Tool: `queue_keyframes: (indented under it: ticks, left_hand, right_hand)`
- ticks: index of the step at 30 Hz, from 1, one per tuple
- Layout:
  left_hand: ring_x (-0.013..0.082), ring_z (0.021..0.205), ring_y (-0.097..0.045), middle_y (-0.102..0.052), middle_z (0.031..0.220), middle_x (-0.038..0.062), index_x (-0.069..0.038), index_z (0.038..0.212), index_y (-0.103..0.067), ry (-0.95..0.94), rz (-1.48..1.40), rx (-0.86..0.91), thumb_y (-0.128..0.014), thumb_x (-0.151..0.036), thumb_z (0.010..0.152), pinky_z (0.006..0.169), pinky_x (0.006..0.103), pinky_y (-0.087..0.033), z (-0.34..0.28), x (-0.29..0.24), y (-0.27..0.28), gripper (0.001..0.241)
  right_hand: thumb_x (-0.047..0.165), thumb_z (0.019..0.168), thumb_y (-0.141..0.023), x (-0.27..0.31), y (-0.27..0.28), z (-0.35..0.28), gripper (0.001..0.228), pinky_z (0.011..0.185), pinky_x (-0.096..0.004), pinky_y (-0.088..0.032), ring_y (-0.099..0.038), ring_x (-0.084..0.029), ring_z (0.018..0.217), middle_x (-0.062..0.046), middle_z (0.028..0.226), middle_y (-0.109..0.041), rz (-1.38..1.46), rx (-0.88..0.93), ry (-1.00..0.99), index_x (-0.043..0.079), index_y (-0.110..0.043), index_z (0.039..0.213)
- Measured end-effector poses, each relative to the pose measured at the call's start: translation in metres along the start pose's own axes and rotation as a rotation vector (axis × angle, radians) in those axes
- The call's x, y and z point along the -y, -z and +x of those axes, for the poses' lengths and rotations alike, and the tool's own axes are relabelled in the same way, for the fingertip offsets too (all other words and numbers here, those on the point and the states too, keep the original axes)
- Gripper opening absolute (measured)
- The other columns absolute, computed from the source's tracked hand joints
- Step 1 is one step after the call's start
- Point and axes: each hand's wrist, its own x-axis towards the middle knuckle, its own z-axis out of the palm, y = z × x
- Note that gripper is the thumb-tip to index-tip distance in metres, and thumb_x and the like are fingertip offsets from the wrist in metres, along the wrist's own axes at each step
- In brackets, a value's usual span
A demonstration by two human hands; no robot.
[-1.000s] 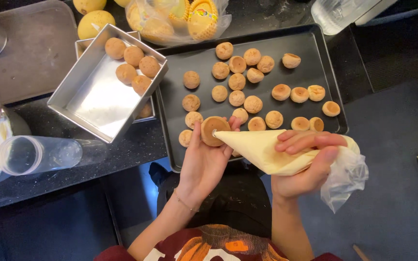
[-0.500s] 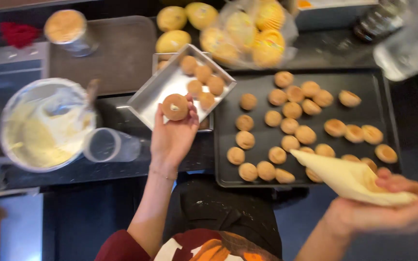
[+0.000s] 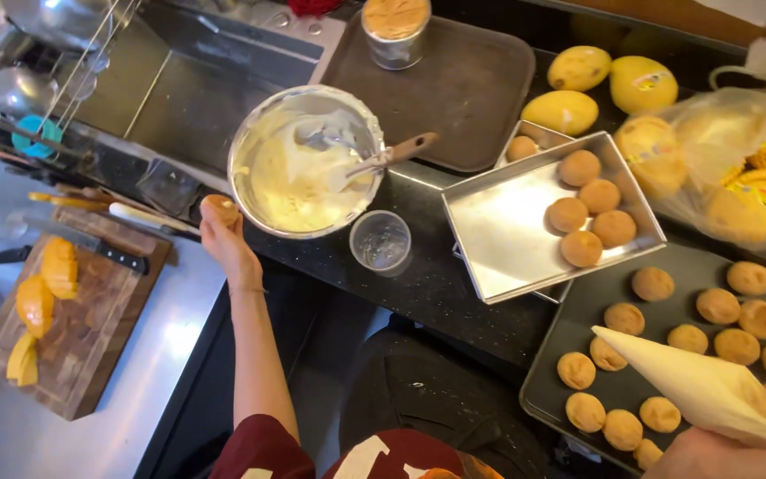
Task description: The person fills pastry puffs with cream using a piping bag by hand, places them into a metal pan, and refills the piping bag with cream from a bowl using a spatula before filling more pastry puffs.
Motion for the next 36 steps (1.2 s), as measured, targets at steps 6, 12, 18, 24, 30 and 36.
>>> queue_keyframes:
  ticks: [6,12,18,24,30,36]
  left_hand:
    - [0.0202,0.123,-0.063,-0.06,0.137,0.015,0.003,0.144,-0.045,-0.177,0.332,0.022,-0.062,-0.03,0.107,0.105,0.0324,-0.052,-0.004,0.011,-0.003,0.053]
    - [0.0256,0.123,-0.063,-0.055,0.136,0.015,0.0,0.141,-0.053,-0.314,0.681,0.035,-0.076,-0.02,0.1,0.104,0.0339,-0.056,-0.018,-0.022,-0.024,0.051]
    - [0.0375,0.123,-0.06,-0.06,0.131,0.018,-0.001,0.137,-0.062,-0.534,0.994,0.077,-0.084,-0.014,0.093,0.106,0.0453,-0.048,-0.018,-0.021,-0.013,0.051]
    - [0.028,0.108,-0.067,-0.067,0.12,0.015,0.001,0.131,-0.061,-0.266,0.841,-0.053,-0.086,-0.019,0.091,0.095,0.0378,-0.054,-0.023,-0.011,0.017,0.052]
    - [0.0173,0.105,-0.069,-0.069,0.12,0.012,-0.003,0.13,-0.058,0.003,0.15,0.062,-0.058,-0.032,0.11,0.093,0.0307,-0.057,-0.115,-0.102,-0.027,0.035]
    - [0.0165,0.101,-0.064,-0.068,0.12,0.013,0.003,0.129,-0.067,0.316,0.348,0.772,-0.061,-0.035,0.103,0.087,0.029,-0.054,-0.243,-0.047,-0.203,0.046]
  right_hand:
    - [0.032,0.118,-0.036,-0.003,-0.022,-0.003,0.031,0.088,-0.028,-0.047,-0.048,-0.015,0.083,-0.003,0.086,-0.045,0.002,0.055,-0.011,0.005,-0.05,0.109]
    - [0.032,0.116,-0.035,0.0,-0.024,-0.006,0.032,0.093,-0.028,-0.049,-0.049,-0.015,0.088,-0.003,0.09,-0.047,0.01,0.076,-0.02,0.006,-0.051,0.108]
    - [0.033,0.114,-0.033,0.008,-0.007,-0.001,0.033,0.099,-0.028,-0.05,-0.051,-0.016,0.092,-0.003,0.093,-0.049,0.045,0.087,-0.023,0.007,-0.052,0.106]
    - [0.03,0.114,-0.04,0.011,0.022,0.021,0.026,0.099,-0.03,-0.053,-0.055,-0.018,0.094,-0.005,0.097,-0.051,0.178,-0.016,-0.149,0.008,-0.052,0.109]
    - [0.034,0.117,-0.045,0.019,0.054,0.047,0.026,0.095,-0.032,-0.052,-0.057,-0.019,0.093,-0.008,0.106,-0.055,0.324,-0.118,-0.212,0.009,-0.051,0.119]
    - [0.037,0.12,-0.049,0.044,0.061,0.056,0.029,0.093,-0.034,-0.052,-0.059,-0.021,0.093,-0.012,0.115,-0.059,0.441,-0.154,-0.251,0.009,-0.049,0.126]
